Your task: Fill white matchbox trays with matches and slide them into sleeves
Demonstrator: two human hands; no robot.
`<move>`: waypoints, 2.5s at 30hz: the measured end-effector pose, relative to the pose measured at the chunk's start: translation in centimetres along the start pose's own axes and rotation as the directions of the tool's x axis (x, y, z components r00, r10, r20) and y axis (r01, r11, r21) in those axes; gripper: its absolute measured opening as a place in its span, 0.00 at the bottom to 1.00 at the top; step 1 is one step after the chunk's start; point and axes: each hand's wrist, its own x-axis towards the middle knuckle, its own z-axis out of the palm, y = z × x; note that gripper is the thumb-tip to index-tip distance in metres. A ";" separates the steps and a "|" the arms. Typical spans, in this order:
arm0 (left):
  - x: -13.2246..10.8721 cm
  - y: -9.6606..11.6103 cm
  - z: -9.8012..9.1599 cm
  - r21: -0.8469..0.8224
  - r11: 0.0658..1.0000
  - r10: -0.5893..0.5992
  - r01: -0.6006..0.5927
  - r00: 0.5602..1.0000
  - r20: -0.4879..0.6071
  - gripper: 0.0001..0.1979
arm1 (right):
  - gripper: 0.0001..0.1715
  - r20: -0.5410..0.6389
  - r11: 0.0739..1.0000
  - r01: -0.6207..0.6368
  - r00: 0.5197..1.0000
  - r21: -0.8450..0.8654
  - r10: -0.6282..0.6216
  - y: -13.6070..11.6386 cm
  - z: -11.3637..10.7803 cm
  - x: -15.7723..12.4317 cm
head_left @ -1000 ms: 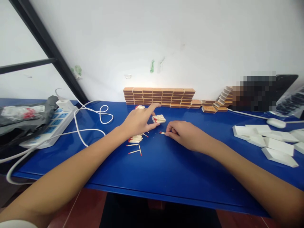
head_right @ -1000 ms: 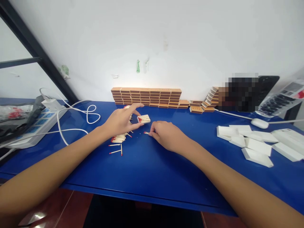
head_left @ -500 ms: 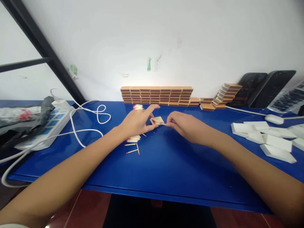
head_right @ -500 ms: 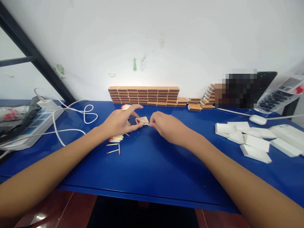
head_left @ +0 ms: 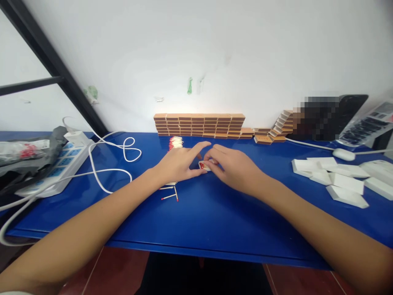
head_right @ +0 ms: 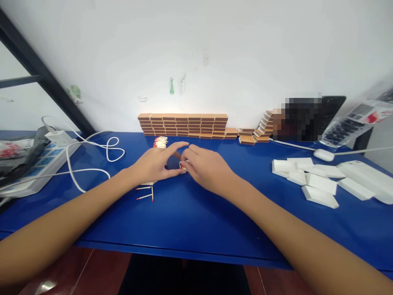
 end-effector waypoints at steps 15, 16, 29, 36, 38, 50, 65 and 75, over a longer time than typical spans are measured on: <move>0.2 -1.2 -0.1 0.024 0.999 -0.021 0.022 0.999 -0.029 0.35 | 0.13 0.202 0.956 0.216 0.946 0.197 -0.255 -5.5 2.7 0.5; 0.3 -1.3 -0.2 0.038 0.999 -0.026 0.028 0.999 -0.044 0.36 | 0.11 0.216 0.959 0.204 0.945 0.197 -0.246 -5.4 2.8 0.6; 0.4 -1.4 -0.5 0.066 0.996 -0.050 0.057 0.993 -0.107 0.36 | 0.09 0.289 0.964 -0.013 0.955 0.267 -0.068 -8.8 1.8 0.7; 0.4 -1.5 -0.4 0.085 0.995 -0.035 0.046 0.991 -0.128 0.36 | 0.04 0.235 0.953 -0.012 0.970 0.303 -0.063 -8.7 3.1 0.7; 0.4 -1.5 -0.3 0.074 0.996 -0.044 0.052 0.993 -0.111 0.36 | 0.04 0.239 0.946 -0.028 0.970 0.323 -0.053 -8.6 3.2 0.8; 0.2 -0.9 -1.2 0.049 0.996 -0.071 0.075 0.995 -0.068 0.36 | 0.08 0.039 0.962 -0.024 0.999 0.274 0.014 -1.7 -0.7 0.6; 0.2 -0.1 -0.5 0.020 0.998 -0.055 0.056 0.997 -0.062 0.36 | 0.08 -0.070 0.985 -0.155 0.985 0.070 0.160 1.4 0.1 0.4; 0.4 -1.2 -1.0 0.005 0.993 -0.117 0.118 0.989 -0.089 0.36 | 0.04 -0.052 0.954 0.077 0.997 0.288 -0.065 -3.7 2.0 0.6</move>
